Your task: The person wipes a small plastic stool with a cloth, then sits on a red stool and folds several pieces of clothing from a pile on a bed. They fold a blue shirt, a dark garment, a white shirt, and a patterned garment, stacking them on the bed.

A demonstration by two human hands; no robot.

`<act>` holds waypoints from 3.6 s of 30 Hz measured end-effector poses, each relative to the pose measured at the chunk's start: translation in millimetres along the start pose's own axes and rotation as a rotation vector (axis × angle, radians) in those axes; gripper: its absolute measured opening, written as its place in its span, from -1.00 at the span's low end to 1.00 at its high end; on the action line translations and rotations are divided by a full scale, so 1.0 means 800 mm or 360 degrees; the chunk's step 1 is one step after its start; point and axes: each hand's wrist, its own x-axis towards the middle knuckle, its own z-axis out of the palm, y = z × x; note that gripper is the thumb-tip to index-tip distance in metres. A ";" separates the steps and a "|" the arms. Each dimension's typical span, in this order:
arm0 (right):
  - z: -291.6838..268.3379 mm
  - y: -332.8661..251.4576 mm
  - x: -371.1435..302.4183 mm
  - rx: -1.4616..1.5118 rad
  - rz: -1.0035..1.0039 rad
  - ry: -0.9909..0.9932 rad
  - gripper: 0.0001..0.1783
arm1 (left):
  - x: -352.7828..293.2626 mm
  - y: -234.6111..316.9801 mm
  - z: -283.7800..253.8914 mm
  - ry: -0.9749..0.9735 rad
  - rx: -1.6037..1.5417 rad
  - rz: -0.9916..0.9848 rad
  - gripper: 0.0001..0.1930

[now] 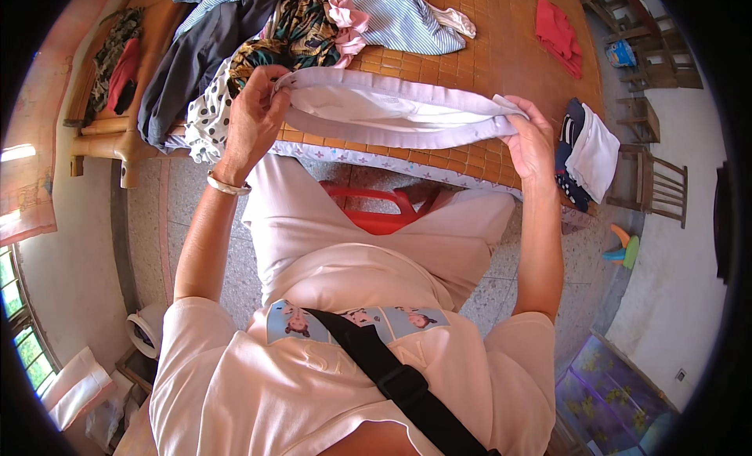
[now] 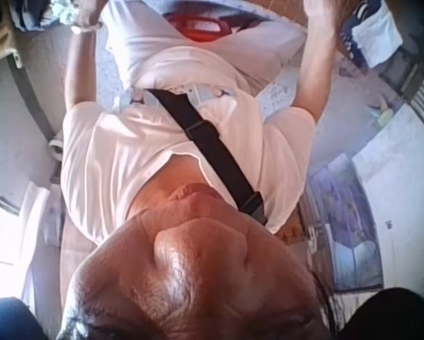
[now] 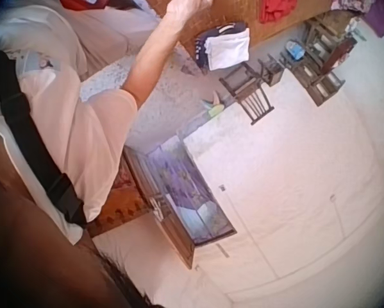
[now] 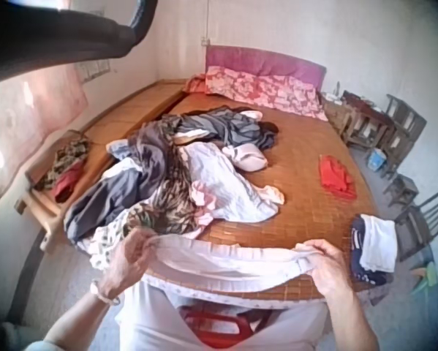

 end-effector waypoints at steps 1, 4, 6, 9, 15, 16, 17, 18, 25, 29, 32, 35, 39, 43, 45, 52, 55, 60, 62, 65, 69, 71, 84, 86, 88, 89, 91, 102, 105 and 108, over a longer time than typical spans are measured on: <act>-0.004 -0.001 0.002 -0.0080 0.0067 0.0001 -0.80 | 0.000 0.001 0.000 -0.0018 0.0014 0.0165 -0.82; -0.011 -0.002 0.015 -0.0252 0.0195 0.0050 -0.81 | 0.002 0.004 -0.001 -0.0116 0.0068 0.0583 -0.70; 0.000 -0.003 0.022 -0.0280 0.0181 0.0145 -0.82 | 0.004 0.003 -0.002 -0.0244 0.0119 0.0757 -0.64; 0.004 0.018 0.037 -0.0198 -0.0011 0.0255 -0.83 | 0.003 0.004 0.004 -0.0342 0.0204 0.0579 -0.63; -0.007 0.055 0.058 -0.0494 -0.0327 0.0268 -0.68 | 0.004 -0.008 0.022 -0.0504 0.0577 0.0405 -0.50; 0.004 0.062 0.054 -0.0717 -0.0473 0.0356 -0.65 | 0.004 -0.015 0.024 -0.0534 0.0685 0.0453 -0.39; 0.010 0.068 0.052 -0.0940 -0.0620 0.0443 -0.62 | 0.002 -0.017 0.028 -0.0486 0.0671 0.0501 -0.38; 0.012 0.072 0.050 -0.1333 -0.0822 0.0396 -0.54 | -0.001 -0.013 0.036 -0.0441 0.0651 0.0551 -0.36; 0.059 0.126 0.038 -0.1916 -0.0990 -0.0694 -0.67 | -0.002 -0.014 0.062 -0.0485 0.0585 0.0531 -0.24; 0.066 0.154 0.051 -0.2130 -0.1215 -0.0769 -0.56 | -0.002 -0.012 0.063 -0.0508 0.0544 0.0441 -0.23; 0.055 0.161 0.055 -0.2123 -0.1350 -0.0700 -0.61 | -0.001 -0.025 0.063 -0.0479 0.0570 0.0436 -0.25; 0.037 0.145 0.029 -0.2056 -0.1513 -0.0613 -0.73 | -0.003 -0.047 0.061 -0.0430 0.0625 0.0428 -0.25; 0.006 0.136 -0.002 -0.2055 -0.1605 -0.0549 -0.84 | -0.007 -0.060 0.063 -0.0446 0.0629 0.0286 -0.27; -0.008 0.140 -0.018 -0.2098 -0.1532 -0.0538 -0.84 | -0.011 -0.070 0.078 -0.0418 0.0661 0.0284 -0.30; -0.008 0.142 -0.022 -0.2087 -0.1501 -0.0518 -0.85 | -0.009 -0.072 0.086 -0.0437 0.0668 0.0170 -0.31; 0.001 0.151 -0.024 -0.2041 -0.1516 -0.0472 -0.85 | -0.005 -0.048 0.169 -0.0346 0.1072 0.0686 -0.54; -0.001 0.148 -0.026 -0.2051 -0.1503 -0.0436 -0.86 | 0.001 -0.055 0.220 -0.0480 0.0937 0.0706 -0.60; -0.007 0.138 -0.028 -0.2059 -0.1528 -0.0345 -0.85 | 0.029 -0.076 0.239 -0.0342 0.0549 0.0509 -0.77; -0.011 0.131 -0.031 -0.2035 -0.1521 -0.0285 -0.84 | 0.043 -0.080 0.230 -0.0429 0.0199 0.0076 -0.77; -0.014 0.130 -0.031 -0.2021 -0.1486 -0.0244 -0.82 | 0.061 -0.105 0.217 -0.0428 -0.0101 -0.0176 -0.73; -0.012 0.132 -0.034 -0.2019 -0.1465 -0.0249 -0.83 | 0.065 -0.117 0.210 -0.0437 -0.0322 -0.0416 -0.70; -0.011 0.132 -0.036 -0.2016 -0.1480 -0.0248 -0.84 | 0.065 -0.124 0.208 -0.0446 -0.0449 -0.0574 -0.70; -0.023 0.129 -0.025 -0.2271 -0.1275 -0.0003 -0.76 | 0.067 -0.131 0.196 -0.0369 -0.0519 -0.0584 -0.71; -0.002 0.127 -0.021 -0.2126 -0.1259 -0.0012 -0.75 | 0.067 -0.133 0.198 -0.0354 -0.0476 -0.0557 -0.71; 0.022 0.134 -0.013 -0.1956 -0.1294 -0.0098 -0.77 | 0.067 -0.137 0.201 -0.0351 -0.0417 -0.0531 -0.70; 0.033 0.138 -0.007 -0.1868 -0.1311 -0.0143 -0.78 | 0.068 -0.141 0.202 -0.0351 -0.0375 -0.0522 -0.70; 0.051 0.149 0.005 -0.1837 -0.1164 -0.0279 -0.80 | 0.070 -0.139 0.200 -0.0356 -0.0275 -0.0512 -0.68; 0.056 0.190 0.071 -0.1850 -0.0767 -0.0348 -0.78 | 0.068 -0.148 0.202 -0.0390 -0.0261 -0.0491 -0.66; 0.055 0.195 0.074 -0.1838 -0.0784 -0.0361 -0.76 | 0.068 -0.148 0.201 -0.0412 -0.0279 -0.0526 -0.65; 0.058 0.191 0.072 -0.1771 -0.0656 -0.0395 -0.83 | 0.065 -0.145 0.199 -0.0405 -0.0314 -0.0464 -0.65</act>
